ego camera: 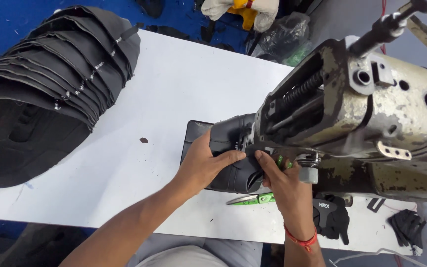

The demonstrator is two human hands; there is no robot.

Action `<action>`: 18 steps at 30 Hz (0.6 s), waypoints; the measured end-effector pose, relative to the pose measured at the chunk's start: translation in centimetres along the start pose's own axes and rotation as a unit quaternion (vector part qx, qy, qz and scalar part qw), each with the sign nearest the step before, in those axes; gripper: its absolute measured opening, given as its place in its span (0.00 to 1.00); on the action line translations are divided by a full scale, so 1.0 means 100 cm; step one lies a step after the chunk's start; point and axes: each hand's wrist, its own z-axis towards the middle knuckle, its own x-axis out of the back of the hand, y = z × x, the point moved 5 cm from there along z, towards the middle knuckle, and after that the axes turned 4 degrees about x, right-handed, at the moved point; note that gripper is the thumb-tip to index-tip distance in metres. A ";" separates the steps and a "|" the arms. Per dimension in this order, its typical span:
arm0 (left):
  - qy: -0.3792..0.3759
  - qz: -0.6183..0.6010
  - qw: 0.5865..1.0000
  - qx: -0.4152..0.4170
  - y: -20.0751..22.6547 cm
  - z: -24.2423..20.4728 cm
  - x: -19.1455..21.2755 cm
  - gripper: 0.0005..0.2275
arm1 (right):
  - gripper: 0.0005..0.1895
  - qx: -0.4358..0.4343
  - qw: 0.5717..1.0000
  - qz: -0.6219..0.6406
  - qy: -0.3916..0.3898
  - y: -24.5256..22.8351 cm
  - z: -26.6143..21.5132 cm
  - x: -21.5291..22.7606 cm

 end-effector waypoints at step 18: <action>-0.089 -0.227 0.967 0.075 -0.019 0.000 -0.005 0.18 | 0.12 -0.056 0.998 -0.018 0.029 -0.017 -0.007 -0.008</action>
